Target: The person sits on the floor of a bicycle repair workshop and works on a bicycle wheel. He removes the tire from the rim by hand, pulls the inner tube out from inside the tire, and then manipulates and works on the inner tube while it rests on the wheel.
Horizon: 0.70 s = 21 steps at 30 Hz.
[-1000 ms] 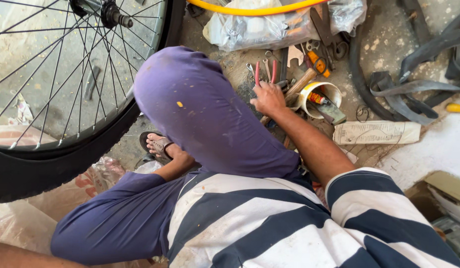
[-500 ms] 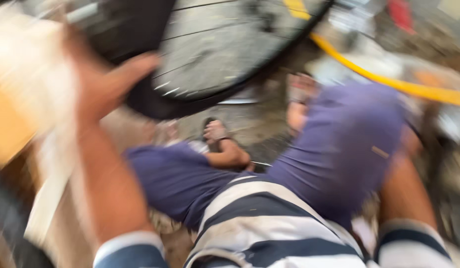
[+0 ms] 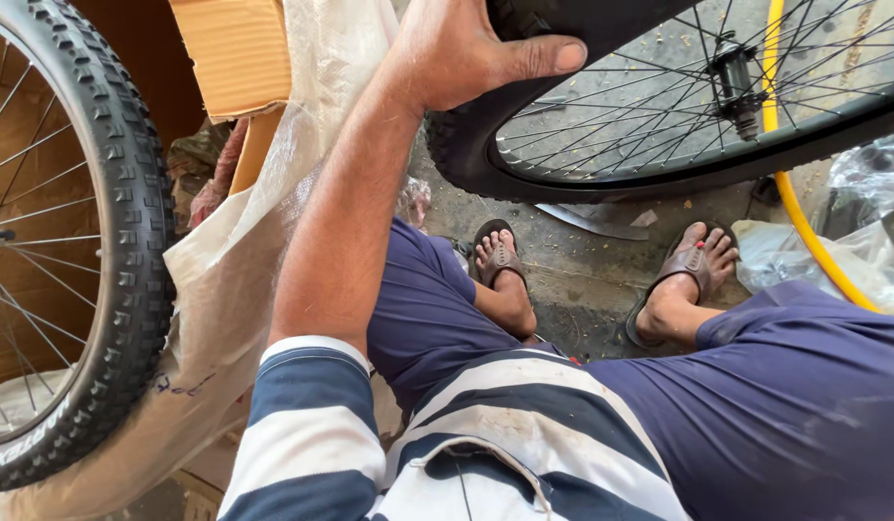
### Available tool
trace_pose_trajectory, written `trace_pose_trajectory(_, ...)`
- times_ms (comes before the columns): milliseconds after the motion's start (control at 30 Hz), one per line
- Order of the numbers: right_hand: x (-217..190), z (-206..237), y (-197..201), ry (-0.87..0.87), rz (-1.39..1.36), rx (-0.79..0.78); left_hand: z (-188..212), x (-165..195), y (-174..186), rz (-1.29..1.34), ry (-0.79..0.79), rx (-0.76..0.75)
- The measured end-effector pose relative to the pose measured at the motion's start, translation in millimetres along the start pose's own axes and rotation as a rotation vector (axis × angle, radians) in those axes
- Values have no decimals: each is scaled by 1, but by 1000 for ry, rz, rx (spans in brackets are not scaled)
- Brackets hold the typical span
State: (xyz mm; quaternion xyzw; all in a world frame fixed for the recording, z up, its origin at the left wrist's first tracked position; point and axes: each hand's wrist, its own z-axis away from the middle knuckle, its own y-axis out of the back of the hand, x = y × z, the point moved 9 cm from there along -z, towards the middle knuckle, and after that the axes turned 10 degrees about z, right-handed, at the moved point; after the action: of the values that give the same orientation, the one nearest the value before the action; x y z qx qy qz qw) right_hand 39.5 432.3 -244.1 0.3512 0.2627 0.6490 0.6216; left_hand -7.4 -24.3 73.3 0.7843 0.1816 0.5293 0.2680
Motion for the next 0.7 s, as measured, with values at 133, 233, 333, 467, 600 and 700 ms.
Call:
trace_pose_trajectory(133, -34, 39, 53, 147, 56, 85, 3, -3, 2, 53, -4, -22)
trace_pose_trajectory(233, -64, 79, 99, 286, 115, 163, 2, -8, -1, 87, 58, -37)
trace_pose_trajectory(333, -94, 116, 164, 441, 169, 243, 5, -17, 1, -6, 140, -36)
trace_pose_trajectory(467, -151, 141, 215, 693, 160, 332, 20, -22, 14, 35, 71, -9)
trace_pose_trajectory(600, -252, 140, 196, 1064, 16, 495, 43, -70, 21, 533, 401, 70)
trace_pose_trajectory(700, -298, 111, 170, 1058, -262, 457, 46, -81, 31, 518, 323, 101)
